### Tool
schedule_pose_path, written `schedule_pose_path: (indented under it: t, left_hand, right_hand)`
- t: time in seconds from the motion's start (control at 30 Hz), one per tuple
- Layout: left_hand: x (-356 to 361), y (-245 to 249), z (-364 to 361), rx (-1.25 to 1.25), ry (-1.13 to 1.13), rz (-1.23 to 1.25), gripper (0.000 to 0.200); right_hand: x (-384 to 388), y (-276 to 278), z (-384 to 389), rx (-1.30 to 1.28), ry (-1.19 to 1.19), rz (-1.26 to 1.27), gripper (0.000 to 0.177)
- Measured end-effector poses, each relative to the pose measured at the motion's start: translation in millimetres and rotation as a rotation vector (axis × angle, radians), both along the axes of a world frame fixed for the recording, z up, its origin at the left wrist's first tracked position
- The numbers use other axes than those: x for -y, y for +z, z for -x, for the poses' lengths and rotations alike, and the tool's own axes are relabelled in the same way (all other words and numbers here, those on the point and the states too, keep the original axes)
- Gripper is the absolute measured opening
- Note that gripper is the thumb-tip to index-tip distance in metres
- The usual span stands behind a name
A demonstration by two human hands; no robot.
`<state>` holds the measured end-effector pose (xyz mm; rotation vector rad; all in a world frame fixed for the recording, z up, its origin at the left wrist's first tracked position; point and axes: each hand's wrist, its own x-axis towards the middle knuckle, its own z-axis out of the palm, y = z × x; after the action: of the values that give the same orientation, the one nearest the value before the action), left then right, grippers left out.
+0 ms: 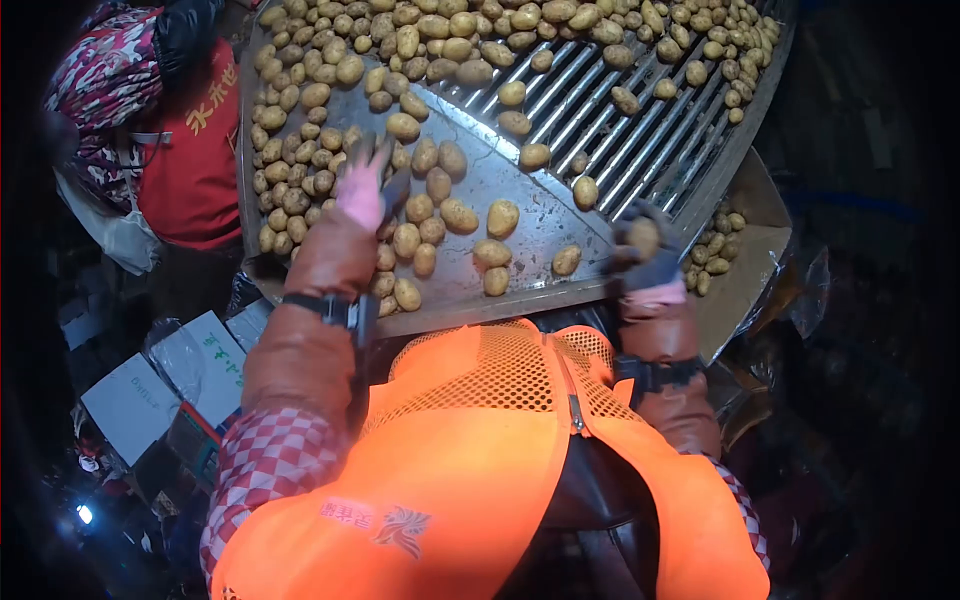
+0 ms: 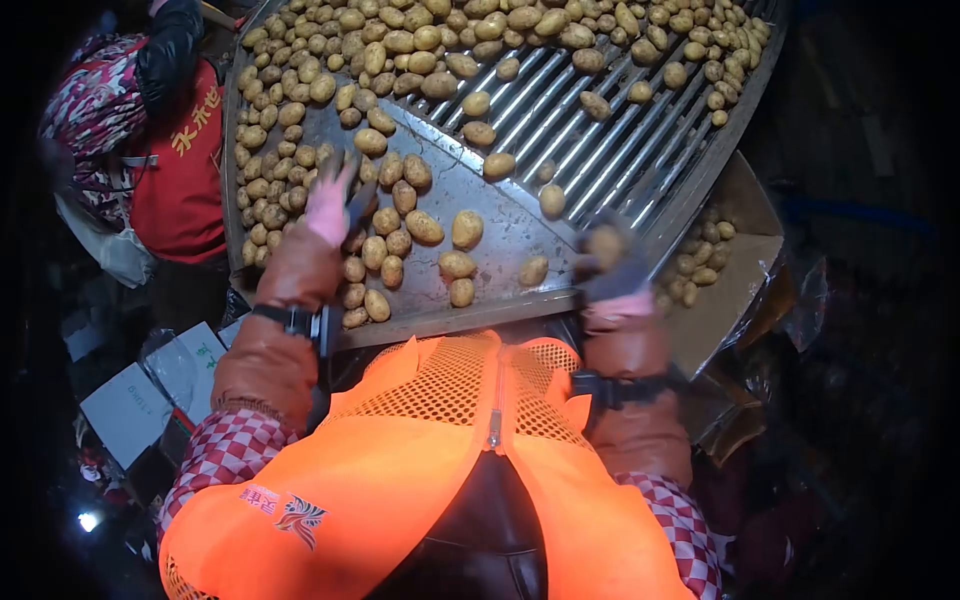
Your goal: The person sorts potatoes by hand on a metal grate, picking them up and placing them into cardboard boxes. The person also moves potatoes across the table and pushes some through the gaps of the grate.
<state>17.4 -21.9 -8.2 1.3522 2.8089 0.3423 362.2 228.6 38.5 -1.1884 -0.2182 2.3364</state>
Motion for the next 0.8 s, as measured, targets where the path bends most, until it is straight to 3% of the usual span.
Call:
schedule_pose_path:
  t: [0.03,0.1,0.17,0.2,0.27,0.37,0.43,0.47,0.53,0.6,0.63,0.7,0.73,0.8]
  left_hand:
    - [21.4,-0.9,-3.5,-0.021,-0.058,-0.033,0.045]
    - [42.5,3.4,-18.0,-0.035,-0.124,-0.067,0.041]
    - [49.6,16.1,-33.9,0.114,0.236,0.107,0.043]
    - [37.8,31.5,-46.3,0.112,0.086,0.048,0.043]
    - [1.7,55.5,-79.8,0.249,-0.217,0.072,0.052]
    - [-36.4,43.5,-97.5,0.232,-0.324,0.367,0.053]
    - [-45.7,31.3,-82.0,0.263,-0.304,0.407,0.052]
    - [-44.9,32.8,-73.8,0.36,-0.233,0.358,0.049]
    - [-47.1,50.5,-75.5,0.457,-0.173,0.306,0.047]
    - [-42.4,85.5,-96.3,0.692,-0.044,0.144,0.05]
    - [-46.8,85.8,-110.8,0.692,-0.093,0.12,0.06]
    - [-49.4,102.1,-124.0,0.871,-0.104,-0.051,0.051]
    - [-51.7,102.9,-125.4,0.944,-0.05,-0.122,0.048]
    - [-32.4,64.7,-113.2,1.021,0.048,-0.337,0.041]
  right_hand:
    - [-26.4,-24.2,-53.3,-0.196,-0.063,-0.178,0.031]
    - [-54.7,-11.6,-118.9,-0.349,-0.339,0.0,0.05]
    - [-57.0,-11.2,-150.2,0.059,-0.444,-0.377,0.065]
    - [-53.5,-12.8,-147.8,0.057,-0.442,-0.383,0.065]
    - [-36.3,-14.7,-141.7,-0.54,0.078,-0.379,0.066]
    - [-24.3,-97.8,-108.5,-0.352,0.112,-0.317,0.054]
    - [28.7,-18.5,-25.0,-0.038,0.233,-0.178,0.048]
    - [50.0,3.3,0.0,0.043,0.42,-0.33,0.051]
    - [56.5,-9.6,12.7,-0.131,0.63,-0.15,0.076]
    - [74.7,-4.9,26.1,-0.293,0.546,-0.039,0.076]
    - [82.4,-1.7,33.9,-0.289,0.555,-0.034,0.076]
    - [88.8,1.8,52.6,-0.095,0.689,-0.522,0.062]
    - [78.3,1.6,47.1,-0.096,0.697,-0.526,0.062]
    - [34.9,3.8,8.7,-0.227,0.454,-0.059,0.05]
